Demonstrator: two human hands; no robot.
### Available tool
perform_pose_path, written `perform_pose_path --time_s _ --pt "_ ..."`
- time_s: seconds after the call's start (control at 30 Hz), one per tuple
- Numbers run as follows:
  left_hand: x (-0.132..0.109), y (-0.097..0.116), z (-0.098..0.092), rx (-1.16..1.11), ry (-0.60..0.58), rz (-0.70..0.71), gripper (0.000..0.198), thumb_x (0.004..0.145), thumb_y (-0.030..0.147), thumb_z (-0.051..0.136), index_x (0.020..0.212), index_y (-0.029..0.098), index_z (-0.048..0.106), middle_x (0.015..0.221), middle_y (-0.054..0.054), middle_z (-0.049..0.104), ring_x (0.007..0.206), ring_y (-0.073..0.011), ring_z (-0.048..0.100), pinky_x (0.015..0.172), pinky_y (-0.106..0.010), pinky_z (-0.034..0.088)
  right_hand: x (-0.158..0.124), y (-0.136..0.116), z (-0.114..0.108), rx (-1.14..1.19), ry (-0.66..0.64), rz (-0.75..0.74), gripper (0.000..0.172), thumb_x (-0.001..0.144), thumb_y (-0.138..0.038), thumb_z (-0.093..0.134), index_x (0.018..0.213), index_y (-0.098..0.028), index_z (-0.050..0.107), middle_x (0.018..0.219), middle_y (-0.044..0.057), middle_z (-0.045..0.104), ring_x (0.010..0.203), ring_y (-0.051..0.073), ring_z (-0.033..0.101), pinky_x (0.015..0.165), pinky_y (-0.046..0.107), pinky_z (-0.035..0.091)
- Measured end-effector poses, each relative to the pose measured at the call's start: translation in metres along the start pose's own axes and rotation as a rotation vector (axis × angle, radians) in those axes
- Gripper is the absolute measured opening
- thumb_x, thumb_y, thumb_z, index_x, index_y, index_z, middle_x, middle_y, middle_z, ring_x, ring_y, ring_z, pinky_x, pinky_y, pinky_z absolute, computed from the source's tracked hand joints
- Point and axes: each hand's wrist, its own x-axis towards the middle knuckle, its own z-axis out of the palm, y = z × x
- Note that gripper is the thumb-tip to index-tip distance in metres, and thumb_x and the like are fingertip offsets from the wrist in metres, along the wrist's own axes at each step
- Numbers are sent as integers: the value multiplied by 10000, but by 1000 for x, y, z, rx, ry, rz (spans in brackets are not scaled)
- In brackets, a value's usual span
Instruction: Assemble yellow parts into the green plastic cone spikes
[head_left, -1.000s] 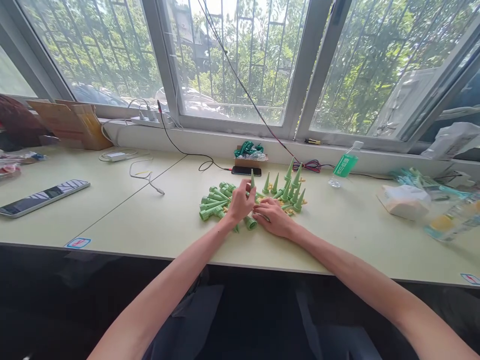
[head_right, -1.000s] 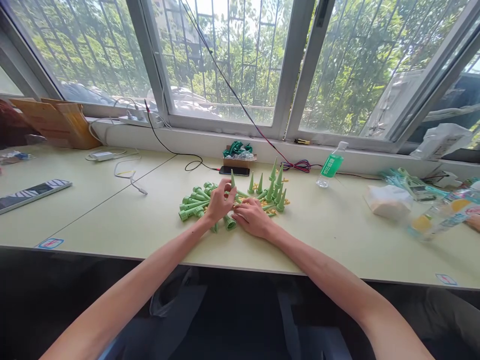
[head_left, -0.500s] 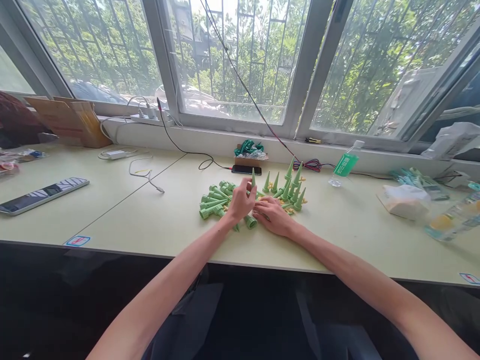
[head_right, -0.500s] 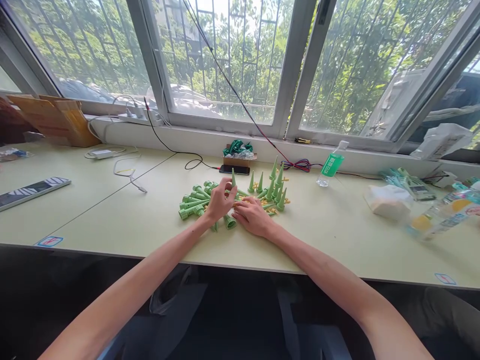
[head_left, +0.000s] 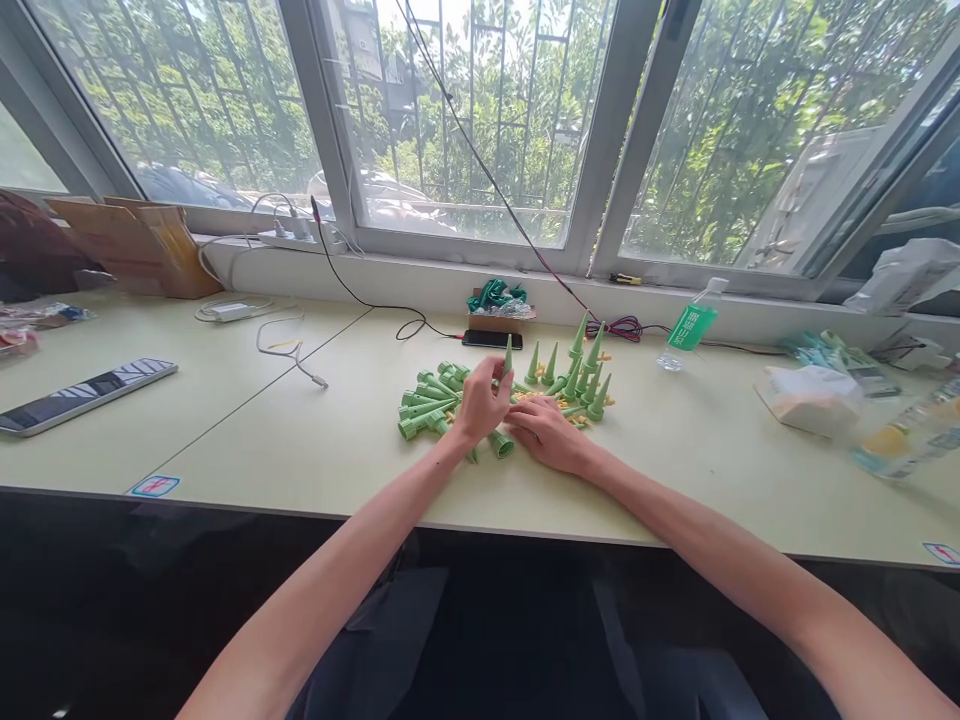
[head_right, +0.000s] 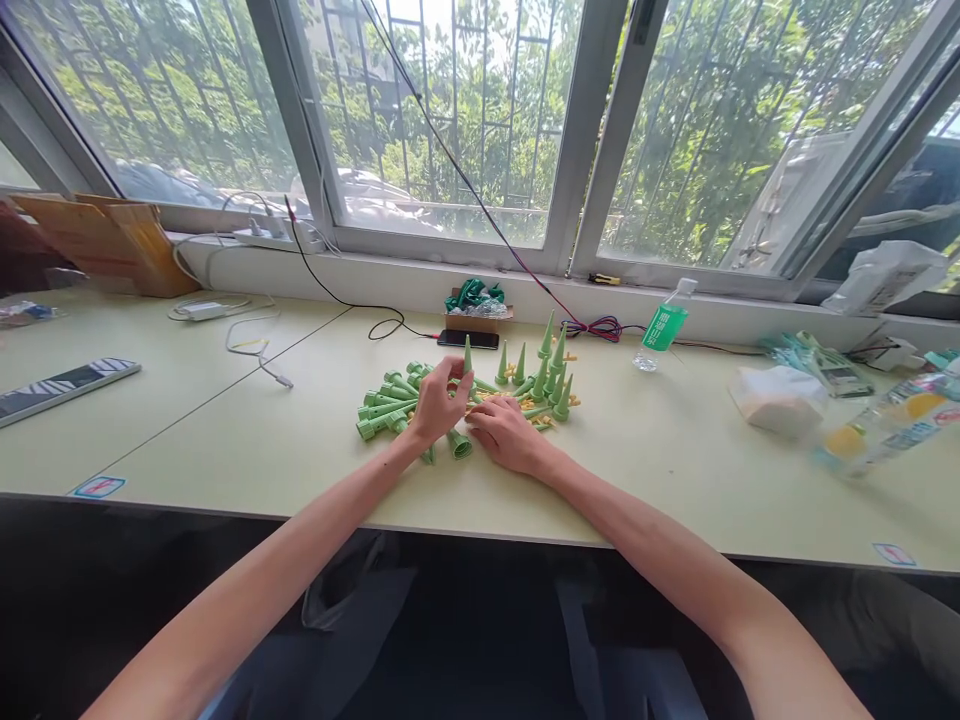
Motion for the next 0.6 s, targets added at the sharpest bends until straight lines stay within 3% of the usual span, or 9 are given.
perform_pose_path --time_s 0.6 --pt "-1 5 -1 19 -46 -6 95 897 279 541 937 192 538 744 -14 641 658 -135 607 590 -237 475 -1 8 5 -12 1 -95 285 986 -159 381 1112 -212 631 931 80 639 901 213 540 885 394 403"
